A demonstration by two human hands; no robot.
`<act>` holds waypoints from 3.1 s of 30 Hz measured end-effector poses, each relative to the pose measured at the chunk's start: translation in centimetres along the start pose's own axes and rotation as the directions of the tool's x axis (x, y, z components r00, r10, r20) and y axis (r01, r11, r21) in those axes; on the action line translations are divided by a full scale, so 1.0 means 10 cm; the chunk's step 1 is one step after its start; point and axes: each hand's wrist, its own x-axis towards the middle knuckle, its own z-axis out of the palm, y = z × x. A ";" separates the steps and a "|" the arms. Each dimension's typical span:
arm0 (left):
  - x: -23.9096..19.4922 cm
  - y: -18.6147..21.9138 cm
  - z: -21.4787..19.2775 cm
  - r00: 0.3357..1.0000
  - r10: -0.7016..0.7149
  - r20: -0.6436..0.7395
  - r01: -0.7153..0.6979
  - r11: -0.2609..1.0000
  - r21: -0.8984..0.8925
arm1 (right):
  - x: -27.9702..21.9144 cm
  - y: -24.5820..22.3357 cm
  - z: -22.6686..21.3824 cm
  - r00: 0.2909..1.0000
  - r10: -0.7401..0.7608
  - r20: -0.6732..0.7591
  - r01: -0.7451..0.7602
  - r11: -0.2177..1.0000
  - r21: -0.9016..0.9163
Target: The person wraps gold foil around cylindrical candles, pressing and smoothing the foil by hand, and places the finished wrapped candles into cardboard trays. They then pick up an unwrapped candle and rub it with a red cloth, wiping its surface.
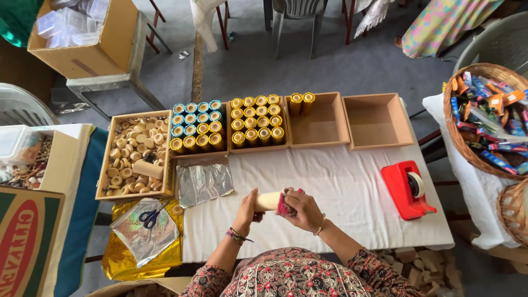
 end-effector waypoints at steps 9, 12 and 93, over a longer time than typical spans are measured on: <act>-0.34 0.46 0.31 0.867 0.484 0.123 -0.495 0.804 0.329 | -0.02 0.26 0.04 0.867 0.497 0.028 -0.426 0.711 0.560; 0.02 0.03 0.13 0.990 0.133 0.045 -0.137 0.985 0.107 | 0.01 0.03 -0.05 0.981 0.173 -0.091 -0.143 0.951 0.273; -0.24 0.74 0.07 0.795 0.606 0.041 -0.597 0.767 0.237 | 0.29 0.50 0.49 0.822 0.557 0.123 -0.510 0.622 0.595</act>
